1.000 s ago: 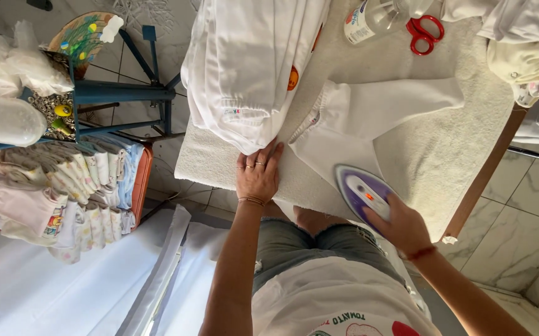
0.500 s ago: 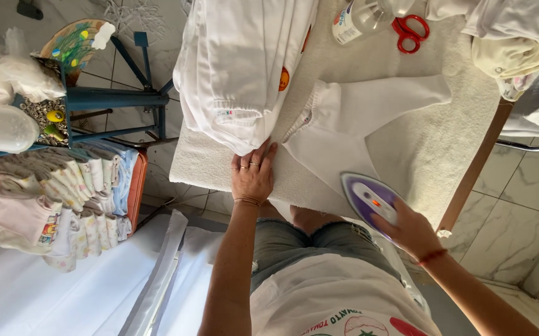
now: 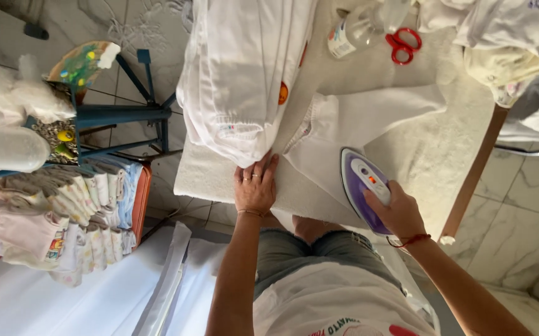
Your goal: Ironing and folding small white garments on a pressing table
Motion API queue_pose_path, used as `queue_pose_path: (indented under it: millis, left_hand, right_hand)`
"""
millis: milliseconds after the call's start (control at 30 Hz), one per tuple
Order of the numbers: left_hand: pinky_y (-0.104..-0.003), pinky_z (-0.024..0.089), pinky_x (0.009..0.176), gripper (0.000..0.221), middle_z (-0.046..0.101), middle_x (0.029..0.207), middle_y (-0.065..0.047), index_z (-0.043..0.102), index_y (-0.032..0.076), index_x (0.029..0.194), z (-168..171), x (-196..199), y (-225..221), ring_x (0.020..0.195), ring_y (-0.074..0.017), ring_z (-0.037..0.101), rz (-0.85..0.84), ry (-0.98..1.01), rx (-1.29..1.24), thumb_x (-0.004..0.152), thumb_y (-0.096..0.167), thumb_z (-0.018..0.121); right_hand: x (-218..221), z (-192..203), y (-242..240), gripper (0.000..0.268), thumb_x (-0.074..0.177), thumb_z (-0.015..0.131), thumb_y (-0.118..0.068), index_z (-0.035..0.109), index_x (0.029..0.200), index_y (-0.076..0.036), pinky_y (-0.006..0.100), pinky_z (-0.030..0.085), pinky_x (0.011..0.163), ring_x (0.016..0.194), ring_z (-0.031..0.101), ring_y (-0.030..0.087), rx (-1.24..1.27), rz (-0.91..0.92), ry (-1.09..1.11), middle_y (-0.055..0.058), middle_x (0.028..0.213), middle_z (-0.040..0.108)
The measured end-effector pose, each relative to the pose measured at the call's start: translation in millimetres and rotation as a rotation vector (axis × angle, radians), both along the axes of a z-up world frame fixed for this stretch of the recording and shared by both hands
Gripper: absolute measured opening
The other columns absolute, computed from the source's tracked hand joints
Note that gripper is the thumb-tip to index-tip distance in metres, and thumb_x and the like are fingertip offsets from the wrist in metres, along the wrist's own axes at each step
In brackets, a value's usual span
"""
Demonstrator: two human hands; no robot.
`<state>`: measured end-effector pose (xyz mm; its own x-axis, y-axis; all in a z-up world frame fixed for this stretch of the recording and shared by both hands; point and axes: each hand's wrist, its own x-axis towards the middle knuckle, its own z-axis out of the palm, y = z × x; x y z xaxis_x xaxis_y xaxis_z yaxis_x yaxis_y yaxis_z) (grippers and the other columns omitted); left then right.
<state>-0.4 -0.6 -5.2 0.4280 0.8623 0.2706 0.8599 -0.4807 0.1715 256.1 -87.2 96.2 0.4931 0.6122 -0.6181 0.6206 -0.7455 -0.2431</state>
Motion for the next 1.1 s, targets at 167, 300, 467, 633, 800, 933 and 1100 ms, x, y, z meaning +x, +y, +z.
queue_pose_path:
  millis: [167, 300, 467, 633, 800, 933, 1100]
  left_hand:
    - [-0.035, 0.031, 0.088, 0.038, 0.044, 0.115, 0.007, 0.044, 0.031, 0.120, 3, 0, 1, 0.096, -0.0121, 0.040, 0.013, -0.005, 0.025, 0.086, 0.022, 0.030]
    - [-0.035, 0.031, 0.088, 0.036, 0.045, 0.114, 0.006, 0.046, 0.030, 0.118, 4, 0, 2, 0.096, -0.0124, 0.040, 0.008, -0.025, 0.051, 0.087, 0.022, 0.030]
    - [-0.034, 0.031, 0.088, 0.036, 0.045, 0.115, 0.007, 0.045, 0.030, 0.119, 2, 1, -1, 0.096, -0.0123, 0.040, 0.017, -0.021, 0.056, 0.088, 0.023, 0.028]
    - [-0.034, 0.029, 0.089, 0.035, 0.044, 0.116, 0.007, 0.045, 0.030, 0.118, 5, 1, 2, 0.097, -0.0126, 0.039, 0.013, -0.014, 0.034, 0.088, 0.023, 0.029]
    - [-0.035, 0.029, 0.089, 0.034, 0.045, 0.116, 0.006, 0.046, 0.030, 0.117, 6, 2, 3, 0.098, -0.0127, 0.040, 0.003, -0.008, 0.028, 0.088, 0.023, 0.031]
    - [-0.034, 0.029, 0.088, 0.035, 0.044, 0.118, 0.008, 0.046, 0.030, 0.118, 13, 1, 3, 0.098, -0.0114, 0.040, -0.008, 0.008, 0.036, 0.088, 0.022, 0.030]
    - [-0.031, 0.030, 0.084, 0.038, 0.044, 0.121, 0.007, 0.044, 0.028, 0.120, 10, 7, 0, 0.098, -0.0107, 0.042, 0.015, 0.008, 0.052, 0.087, 0.018, 0.029]
  right_hand:
    - [-10, 5, 34, 0.052, 0.073, 0.058, -0.055, 0.047, 0.087, -0.006, 0.051, 0.047, 0.071, 0.079, 0.059, 0.042, -0.020, 0.175, 0.033, 0.026, 0.074, 0.060]
    - [-28, 14, 55, 0.052, 0.072, 0.059, -0.054, 0.046, 0.084, -0.005, 0.051, 0.047, 0.067, 0.076, 0.060, 0.042, 0.076, 0.284, 0.042, 0.025, 0.071, 0.060]
    - [-38, 9, 57, 0.052, 0.074, 0.055, -0.053, 0.047, 0.085, -0.004, 0.052, 0.047, 0.063, 0.073, 0.059, 0.043, 0.108, 0.323, 0.061, 0.025, 0.069, 0.059]
    - [-45, 5, 55, 0.048, 0.074, 0.054, -0.053, 0.046, 0.085, -0.006, 0.051, 0.047, 0.063, 0.073, 0.060, 0.042, 0.064, 0.345, 0.107, 0.024, 0.068, 0.060]
    - [-49, -4, 45, 0.045, 0.075, 0.051, -0.051, 0.046, 0.082, -0.007, 0.049, 0.048, 0.059, 0.066, 0.061, 0.041, 0.086, 0.563, 0.037, 0.023, 0.063, 0.059]
    - [-50, 5, 44, 0.047, 0.076, 0.050, -0.054, 0.047, 0.086, -0.008, 0.046, 0.050, 0.063, 0.071, 0.062, 0.039, 0.046, 0.493, 0.023, 0.022, 0.069, 0.061]
    - [-7, -8, -11, 0.059, 0.074, 0.046, -0.066, 0.045, 0.096, -0.012, 0.048, 0.048, 0.071, 0.080, 0.060, 0.040, -0.100, 0.042, -0.034, 0.022, 0.077, 0.062]
